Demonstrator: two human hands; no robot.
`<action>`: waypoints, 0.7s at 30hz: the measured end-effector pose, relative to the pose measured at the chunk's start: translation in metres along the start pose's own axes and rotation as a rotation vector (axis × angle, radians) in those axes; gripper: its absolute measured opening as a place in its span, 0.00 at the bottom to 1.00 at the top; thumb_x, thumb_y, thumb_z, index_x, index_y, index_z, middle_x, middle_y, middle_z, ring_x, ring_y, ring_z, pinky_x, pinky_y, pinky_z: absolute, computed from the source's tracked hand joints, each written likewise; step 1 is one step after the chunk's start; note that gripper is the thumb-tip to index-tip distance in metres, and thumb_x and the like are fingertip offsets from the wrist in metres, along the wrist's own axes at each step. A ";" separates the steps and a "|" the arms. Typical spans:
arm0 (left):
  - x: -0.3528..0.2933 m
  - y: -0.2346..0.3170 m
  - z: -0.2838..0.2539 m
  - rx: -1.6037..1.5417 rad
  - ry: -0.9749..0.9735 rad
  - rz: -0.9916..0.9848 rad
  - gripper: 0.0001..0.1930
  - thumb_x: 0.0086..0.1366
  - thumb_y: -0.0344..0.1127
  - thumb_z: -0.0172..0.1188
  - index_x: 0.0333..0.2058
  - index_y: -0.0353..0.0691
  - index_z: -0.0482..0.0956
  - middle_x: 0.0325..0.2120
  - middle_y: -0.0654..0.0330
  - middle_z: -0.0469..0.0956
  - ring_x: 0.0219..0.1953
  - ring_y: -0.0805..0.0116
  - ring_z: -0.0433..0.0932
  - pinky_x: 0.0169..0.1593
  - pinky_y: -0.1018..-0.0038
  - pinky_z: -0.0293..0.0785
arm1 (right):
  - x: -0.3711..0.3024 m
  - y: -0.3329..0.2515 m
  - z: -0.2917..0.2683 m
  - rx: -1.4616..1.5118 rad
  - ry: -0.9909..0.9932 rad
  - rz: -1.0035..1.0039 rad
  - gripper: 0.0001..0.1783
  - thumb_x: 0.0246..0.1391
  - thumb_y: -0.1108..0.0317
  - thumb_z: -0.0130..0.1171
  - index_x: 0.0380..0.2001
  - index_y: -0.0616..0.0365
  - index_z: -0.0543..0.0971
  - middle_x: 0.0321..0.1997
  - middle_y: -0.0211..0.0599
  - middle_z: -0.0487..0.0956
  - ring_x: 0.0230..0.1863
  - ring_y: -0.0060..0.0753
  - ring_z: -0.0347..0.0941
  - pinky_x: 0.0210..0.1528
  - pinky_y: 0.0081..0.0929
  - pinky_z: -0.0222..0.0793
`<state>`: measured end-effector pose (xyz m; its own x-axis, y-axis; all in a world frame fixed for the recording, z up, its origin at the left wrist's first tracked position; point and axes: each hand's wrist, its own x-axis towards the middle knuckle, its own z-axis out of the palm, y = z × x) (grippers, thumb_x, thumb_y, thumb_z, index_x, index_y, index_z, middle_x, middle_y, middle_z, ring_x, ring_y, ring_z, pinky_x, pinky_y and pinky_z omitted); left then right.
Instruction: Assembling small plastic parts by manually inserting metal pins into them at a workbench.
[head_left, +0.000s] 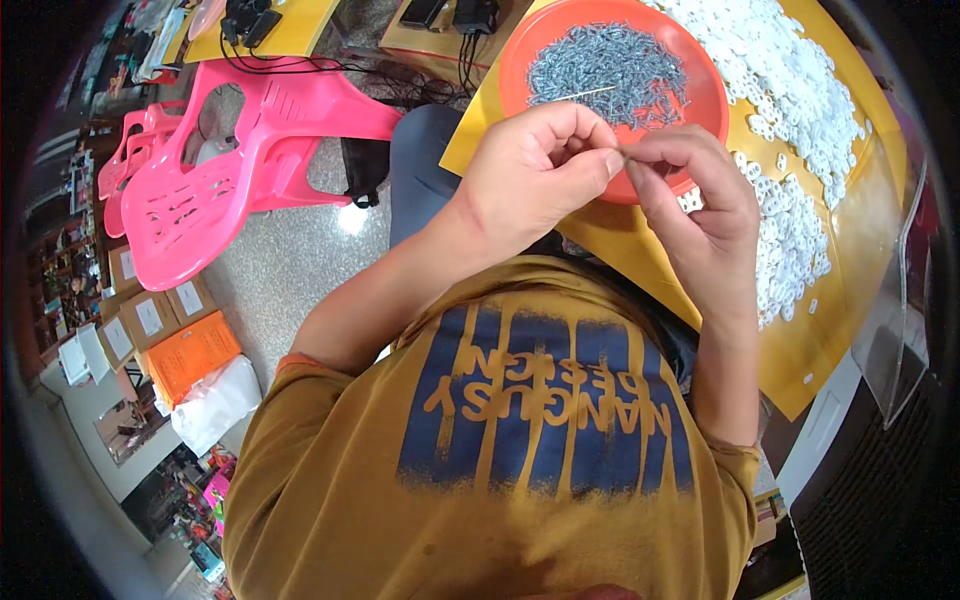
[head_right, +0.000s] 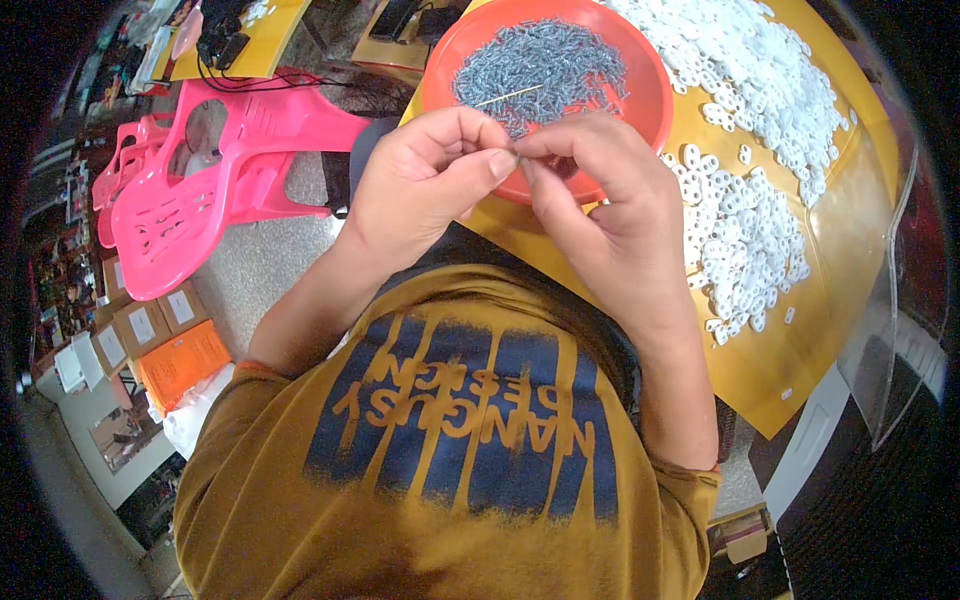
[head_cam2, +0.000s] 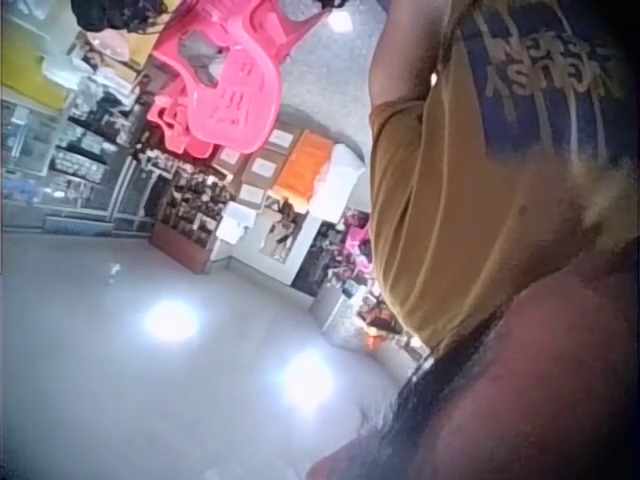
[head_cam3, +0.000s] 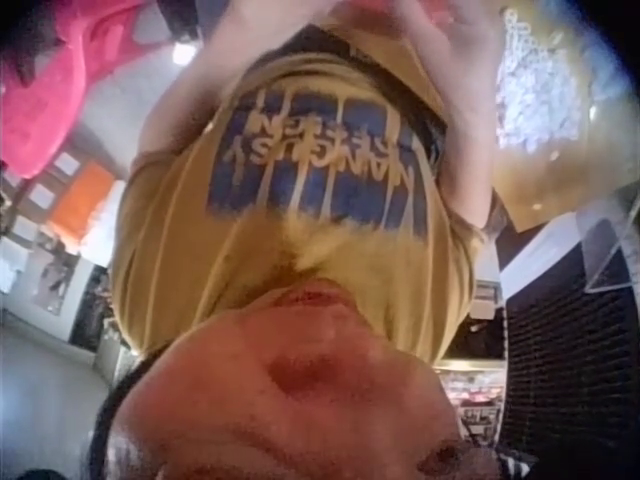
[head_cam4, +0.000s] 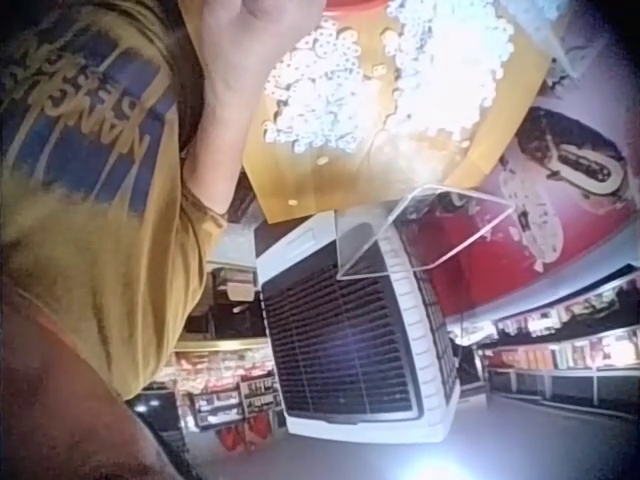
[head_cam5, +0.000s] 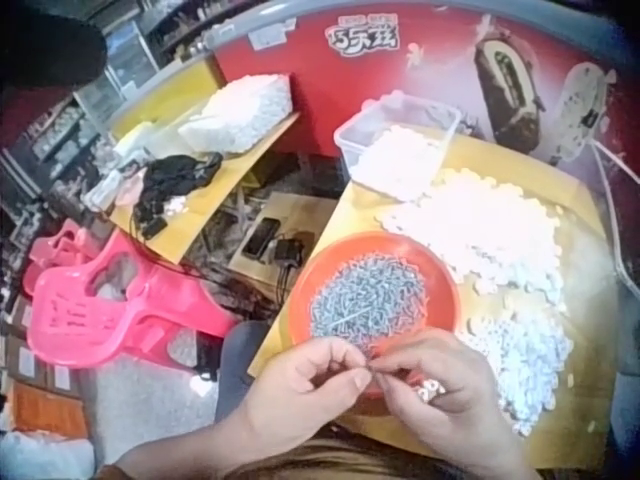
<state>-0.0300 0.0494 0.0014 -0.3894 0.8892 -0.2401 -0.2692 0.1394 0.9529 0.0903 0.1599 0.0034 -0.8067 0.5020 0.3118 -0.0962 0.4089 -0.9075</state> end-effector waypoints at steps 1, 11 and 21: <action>0.002 -0.006 -0.002 0.002 0.023 0.042 0.02 0.56 0.27 0.52 0.28 0.35 0.70 0.21 0.71 0.68 0.23 0.87 0.64 0.26 0.89 0.61 | 0.002 -0.002 0.000 -0.040 -0.050 0.041 0.04 0.45 0.78 0.54 0.28 0.64 0.73 0.28 0.30 0.73 0.29 0.17 0.67 0.32 0.14 0.63; 0.017 -0.016 0.000 0.179 0.060 0.216 0.03 0.54 0.27 0.53 0.27 0.34 0.71 0.21 0.68 0.70 0.21 0.85 0.65 0.24 0.86 0.63 | 0.005 0.013 -0.003 0.383 -0.018 0.470 0.03 0.48 0.73 0.54 0.27 0.61 0.73 0.26 0.25 0.73 0.27 0.11 0.66 0.28 0.09 0.61; 0.017 -0.010 0.003 0.062 0.099 0.127 0.03 0.55 0.28 0.53 0.28 0.35 0.71 0.21 0.69 0.70 0.21 0.85 0.65 0.24 0.87 0.63 | 0.004 0.016 0.004 0.357 0.078 0.353 0.06 0.46 0.78 0.54 0.31 0.62 0.72 0.29 0.28 0.74 0.32 0.16 0.69 0.36 0.13 0.64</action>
<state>-0.0314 0.0648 -0.0114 -0.5023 0.8547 -0.1312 -0.1584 0.0582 0.9857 0.0828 0.1657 -0.0110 -0.7815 0.6235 -0.0237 -0.0297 -0.0751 -0.9967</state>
